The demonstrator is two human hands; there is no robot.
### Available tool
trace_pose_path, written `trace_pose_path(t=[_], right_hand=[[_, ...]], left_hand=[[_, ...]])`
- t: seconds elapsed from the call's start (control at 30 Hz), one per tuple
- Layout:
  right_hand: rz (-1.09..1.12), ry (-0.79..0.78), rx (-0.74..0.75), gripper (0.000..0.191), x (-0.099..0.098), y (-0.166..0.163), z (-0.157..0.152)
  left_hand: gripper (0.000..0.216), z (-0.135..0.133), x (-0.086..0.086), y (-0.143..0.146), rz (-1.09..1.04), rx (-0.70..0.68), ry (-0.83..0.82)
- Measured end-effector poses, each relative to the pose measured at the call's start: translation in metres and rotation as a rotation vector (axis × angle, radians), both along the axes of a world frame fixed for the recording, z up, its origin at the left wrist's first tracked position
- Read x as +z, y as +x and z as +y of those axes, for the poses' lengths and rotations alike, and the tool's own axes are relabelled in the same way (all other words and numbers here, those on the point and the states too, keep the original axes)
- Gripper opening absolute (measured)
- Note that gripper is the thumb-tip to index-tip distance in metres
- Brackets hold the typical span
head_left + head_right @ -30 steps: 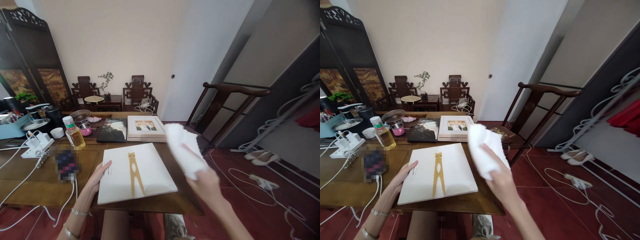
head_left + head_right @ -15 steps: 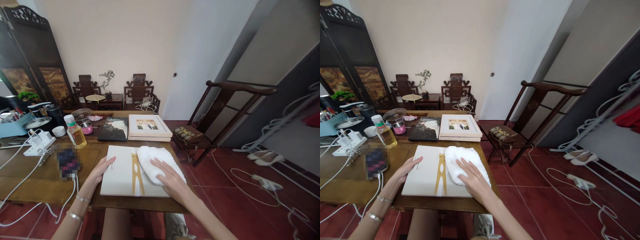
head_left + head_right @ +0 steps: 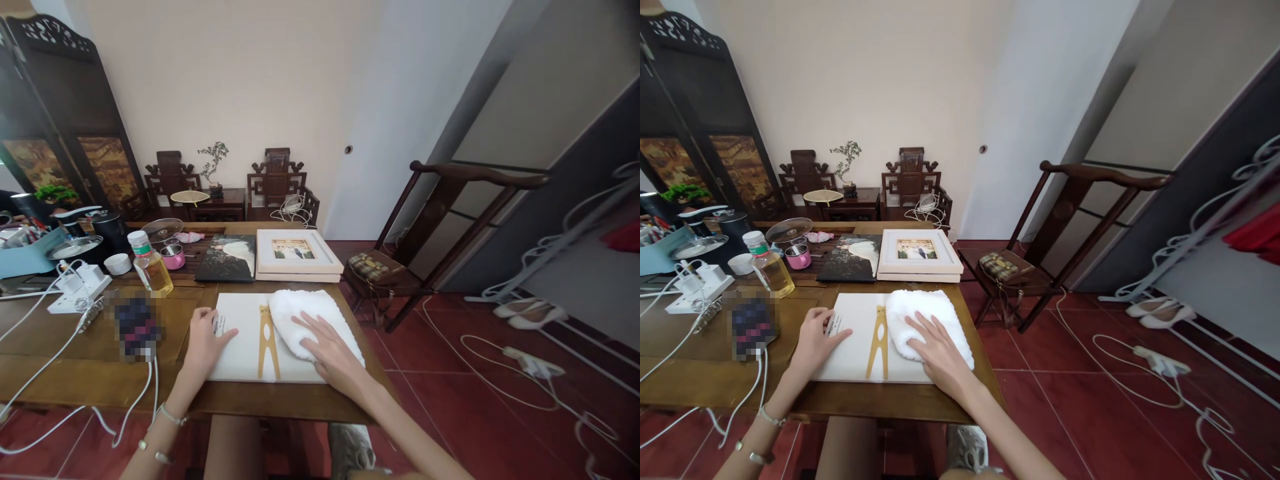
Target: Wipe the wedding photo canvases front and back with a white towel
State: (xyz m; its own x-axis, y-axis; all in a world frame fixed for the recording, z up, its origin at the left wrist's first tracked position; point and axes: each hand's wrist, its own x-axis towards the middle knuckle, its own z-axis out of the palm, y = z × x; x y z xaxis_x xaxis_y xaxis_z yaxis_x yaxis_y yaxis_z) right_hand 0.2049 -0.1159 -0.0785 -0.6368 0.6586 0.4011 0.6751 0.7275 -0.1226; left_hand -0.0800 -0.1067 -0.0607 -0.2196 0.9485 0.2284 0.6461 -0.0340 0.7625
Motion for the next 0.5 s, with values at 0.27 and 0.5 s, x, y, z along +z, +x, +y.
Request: trace_pose_path(t=[0.27, 0.5], right_hand=[[-0.022, -0.061, 0.014, 0.051, 0.009, 0.0, 0.016], [-0.049, -0.16, -0.031, 0.043, 0.022, -0.022, 0.044]], left_hand=[[0.035, -0.01, -0.02, 0.001, -0.087, -0.293, 0.092], [0.042, -0.014, -0.02, -0.002, -0.164, -0.308, 0.023]])
